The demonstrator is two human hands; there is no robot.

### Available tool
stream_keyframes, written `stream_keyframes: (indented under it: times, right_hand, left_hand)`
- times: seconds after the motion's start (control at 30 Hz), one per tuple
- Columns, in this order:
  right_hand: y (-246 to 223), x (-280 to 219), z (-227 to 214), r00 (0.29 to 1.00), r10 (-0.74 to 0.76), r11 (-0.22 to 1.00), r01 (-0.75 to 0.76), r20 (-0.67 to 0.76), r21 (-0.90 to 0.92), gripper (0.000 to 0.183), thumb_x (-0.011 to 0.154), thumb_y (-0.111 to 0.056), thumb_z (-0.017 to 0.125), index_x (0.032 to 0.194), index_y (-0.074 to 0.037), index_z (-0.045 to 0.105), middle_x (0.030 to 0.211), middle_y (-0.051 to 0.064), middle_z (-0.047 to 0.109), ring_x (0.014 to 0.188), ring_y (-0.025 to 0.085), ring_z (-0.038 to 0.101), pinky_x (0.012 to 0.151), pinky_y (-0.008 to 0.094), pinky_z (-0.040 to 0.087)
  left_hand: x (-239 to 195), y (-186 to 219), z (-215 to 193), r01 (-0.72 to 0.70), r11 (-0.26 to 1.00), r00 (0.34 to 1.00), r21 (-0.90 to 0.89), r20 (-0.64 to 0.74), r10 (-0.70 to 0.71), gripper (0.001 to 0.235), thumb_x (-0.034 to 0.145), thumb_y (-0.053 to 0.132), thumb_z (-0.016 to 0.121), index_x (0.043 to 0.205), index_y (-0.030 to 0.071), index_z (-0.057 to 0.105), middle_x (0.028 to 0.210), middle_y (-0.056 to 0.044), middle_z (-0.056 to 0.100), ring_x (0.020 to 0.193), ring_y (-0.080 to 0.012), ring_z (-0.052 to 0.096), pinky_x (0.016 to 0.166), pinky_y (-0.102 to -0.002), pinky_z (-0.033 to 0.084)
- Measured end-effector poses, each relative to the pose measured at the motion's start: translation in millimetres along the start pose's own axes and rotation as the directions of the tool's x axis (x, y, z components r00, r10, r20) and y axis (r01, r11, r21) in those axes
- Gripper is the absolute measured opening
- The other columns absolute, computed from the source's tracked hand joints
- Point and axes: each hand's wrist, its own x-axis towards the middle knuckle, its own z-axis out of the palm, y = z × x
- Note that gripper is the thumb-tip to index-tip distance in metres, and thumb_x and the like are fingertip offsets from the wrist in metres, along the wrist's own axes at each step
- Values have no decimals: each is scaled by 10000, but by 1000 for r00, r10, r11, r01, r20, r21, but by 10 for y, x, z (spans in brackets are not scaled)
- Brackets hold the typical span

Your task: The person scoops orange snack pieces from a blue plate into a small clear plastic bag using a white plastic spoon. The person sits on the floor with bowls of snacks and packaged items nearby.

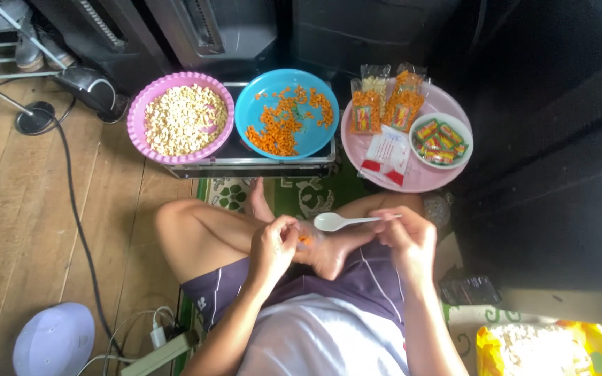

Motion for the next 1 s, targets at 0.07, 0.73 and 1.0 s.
stream_keyframes:
  times: [0.07, 0.73, 1.0]
  right_hand:
    - [138, 204, 44, 997, 2, 1000, 0, -82, 24, 219, 918, -93, 571, 902, -12, 775, 595, 86, 648, 526, 91, 523, 498, 204, 417]
    - [1165, 1530, 1242, 915, 393, 919, -394, 91, -11, 652, 915, -315, 563, 1467, 30, 530, 1020, 193, 764, 789, 237, 767, 628, 293, 590]
    - [643, 691, 527, 635, -187, 973, 15, 750, 231, 787, 807, -119, 854, 1488, 32, 490, 1497, 273, 509, 1395, 372, 431, 1143, 572, 322]
  left_hand:
    - [46, -4, 12, 34, 999, 999, -9, 9, -34, 88, 883, 195, 685, 910, 182, 767, 691, -114, 746, 738, -335, 759, 697, -448, 607]
    - [215, 132, -317, 29, 924, 998, -382, 63, -6, 268, 909, 126, 619, 1141, 94, 749, 669, 9, 590, 612, -107, 564, 618, -261, 515]
    - [559, 362, -289, 164, 703, 986, -692, 127, -106, 214, 864, 51, 649, 1030, 36, 784, 560, -8, 532, 503, -76, 470, 485, -205, 400]
